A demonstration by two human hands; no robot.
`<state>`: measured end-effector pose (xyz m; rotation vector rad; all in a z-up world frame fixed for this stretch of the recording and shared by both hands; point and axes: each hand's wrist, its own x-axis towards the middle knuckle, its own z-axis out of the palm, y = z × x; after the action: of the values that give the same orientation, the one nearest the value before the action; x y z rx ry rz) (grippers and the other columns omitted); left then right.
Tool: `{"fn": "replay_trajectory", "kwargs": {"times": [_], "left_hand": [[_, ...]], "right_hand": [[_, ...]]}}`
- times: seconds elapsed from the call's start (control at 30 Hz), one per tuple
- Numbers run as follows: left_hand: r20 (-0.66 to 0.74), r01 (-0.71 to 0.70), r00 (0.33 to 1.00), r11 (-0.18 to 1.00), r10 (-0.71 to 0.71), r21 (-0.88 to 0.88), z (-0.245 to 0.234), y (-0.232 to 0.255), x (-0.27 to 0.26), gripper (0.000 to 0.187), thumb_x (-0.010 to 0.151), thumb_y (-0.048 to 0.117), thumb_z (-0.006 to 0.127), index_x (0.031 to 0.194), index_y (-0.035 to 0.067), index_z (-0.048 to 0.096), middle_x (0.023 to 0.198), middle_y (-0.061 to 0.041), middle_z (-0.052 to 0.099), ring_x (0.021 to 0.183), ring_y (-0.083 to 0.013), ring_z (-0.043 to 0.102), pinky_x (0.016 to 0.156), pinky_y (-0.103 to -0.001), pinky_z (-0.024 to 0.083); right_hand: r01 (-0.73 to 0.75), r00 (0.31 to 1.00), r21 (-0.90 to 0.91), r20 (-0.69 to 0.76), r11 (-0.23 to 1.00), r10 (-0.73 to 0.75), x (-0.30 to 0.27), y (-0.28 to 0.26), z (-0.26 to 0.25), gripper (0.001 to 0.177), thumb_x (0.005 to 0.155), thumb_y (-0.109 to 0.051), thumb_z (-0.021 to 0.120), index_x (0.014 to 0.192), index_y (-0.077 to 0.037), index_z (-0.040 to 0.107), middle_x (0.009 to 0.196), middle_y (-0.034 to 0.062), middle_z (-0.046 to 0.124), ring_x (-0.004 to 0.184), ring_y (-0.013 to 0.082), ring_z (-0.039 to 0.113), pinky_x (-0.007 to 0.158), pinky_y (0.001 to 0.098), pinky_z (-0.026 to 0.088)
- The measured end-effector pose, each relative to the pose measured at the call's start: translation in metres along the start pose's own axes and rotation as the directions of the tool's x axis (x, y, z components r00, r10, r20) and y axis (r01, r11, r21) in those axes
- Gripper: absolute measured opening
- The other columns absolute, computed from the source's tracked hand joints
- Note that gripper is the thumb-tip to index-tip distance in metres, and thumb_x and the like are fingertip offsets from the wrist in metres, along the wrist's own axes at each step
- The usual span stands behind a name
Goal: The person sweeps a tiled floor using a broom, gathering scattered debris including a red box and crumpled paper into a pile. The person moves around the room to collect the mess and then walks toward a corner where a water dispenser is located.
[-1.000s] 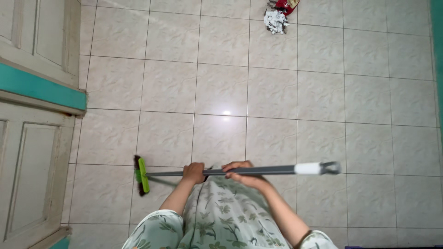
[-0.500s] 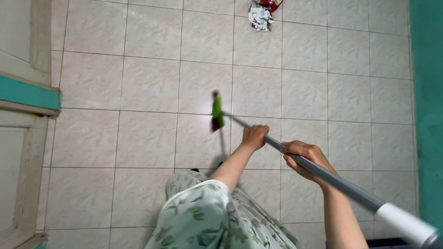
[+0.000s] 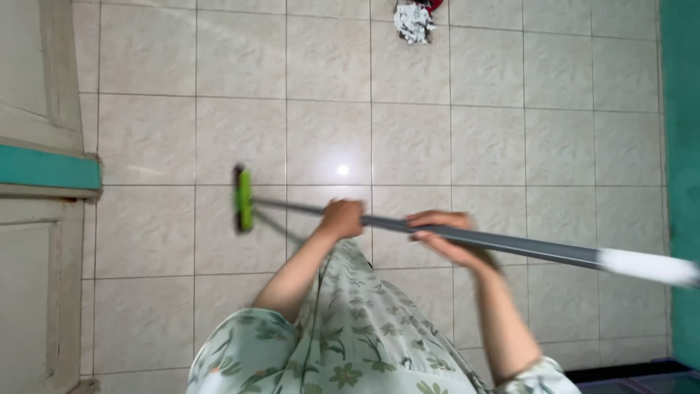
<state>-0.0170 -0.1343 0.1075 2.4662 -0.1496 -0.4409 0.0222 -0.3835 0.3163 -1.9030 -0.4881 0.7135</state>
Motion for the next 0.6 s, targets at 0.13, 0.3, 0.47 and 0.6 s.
{"fn": "replay_trajectory", "kwargs": {"times": [0.13,0.3,0.47,0.6], "left_hand": [[0.256,0.307,0.911,0.947,-0.322,0.100,0.012,-0.093,-0.054,0.029,0.073,0.016,0.072,0.101,0.009,0.068,0.107,-0.015,0.072,0.110,-0.0356,0.065,0.094,-0.053,0.048],[0.341,0.476,0.787,0.858,-0.514,0.194,0.048,-0.115,-0.059,0.022,0.086,0.027,0.069,0.108,0.022,0.070,0.126,-0.005,0.063,0.127,-0.0283,0.056,0.102,-0.053,0.044],[0.144,0.307,0.944,0.950,-0.297,-0.054,0.097,-0.068,0.038,0.026,0.083,0.016,0.066,0.108,0.025,0.068,0.115,-0.003,0.064,0.120,-0.0293,0.059,0.096,-0.069,0.040],[-0.254,0.033,0.963,0.972,-0.093,-0.231,0.121,0.043,0.181,0.038,0.070,0.012,0.071,0.106,0.022,0.065,0.108,-0.006,0.062,0.108,-0.0357,0.060,0.080,-0.071,0.043]], "right_hand": [[-0.083,0.984,0.116,0.169,0.990,0.063,0.058,0.046,0.098,0.026,0.089,-0.019,0.074,0.110,-0.004,0.077,0.119,0.0130,0.078,0.102,0.0225,0.077,0.090,0.0329,0.062],[-0.020,0.976,0.032,0.216,0.999,0.013,0.077,0.065,0.122,0.023,0.085,-0.008,0.070,0.106,-0.003,0.077,0.114,0.0152,0.079,0.100,0.0235,0.077,0.089,0.0343,0.061],[0.122,0.972,-0.105,0.215,0.987,-0.097,0.086,0.065,0.003,0.024,0.081,-0.012,0.068,0.102,-0.005,0.076,0.109,0.0135,0.079,0.086,0.0231,0.080,0.082,0.0337,0.064],[0.210,0.970,-0.295,0.182,0.932,-0.161,0.089,0.037,-0.149,0.020,0.084,-0.015,0.069,0.100,-0.004,0.075,0.100,0.0123,0.080,0.083,0.0229,0.080,0.075,0.0351,0.064]]}}
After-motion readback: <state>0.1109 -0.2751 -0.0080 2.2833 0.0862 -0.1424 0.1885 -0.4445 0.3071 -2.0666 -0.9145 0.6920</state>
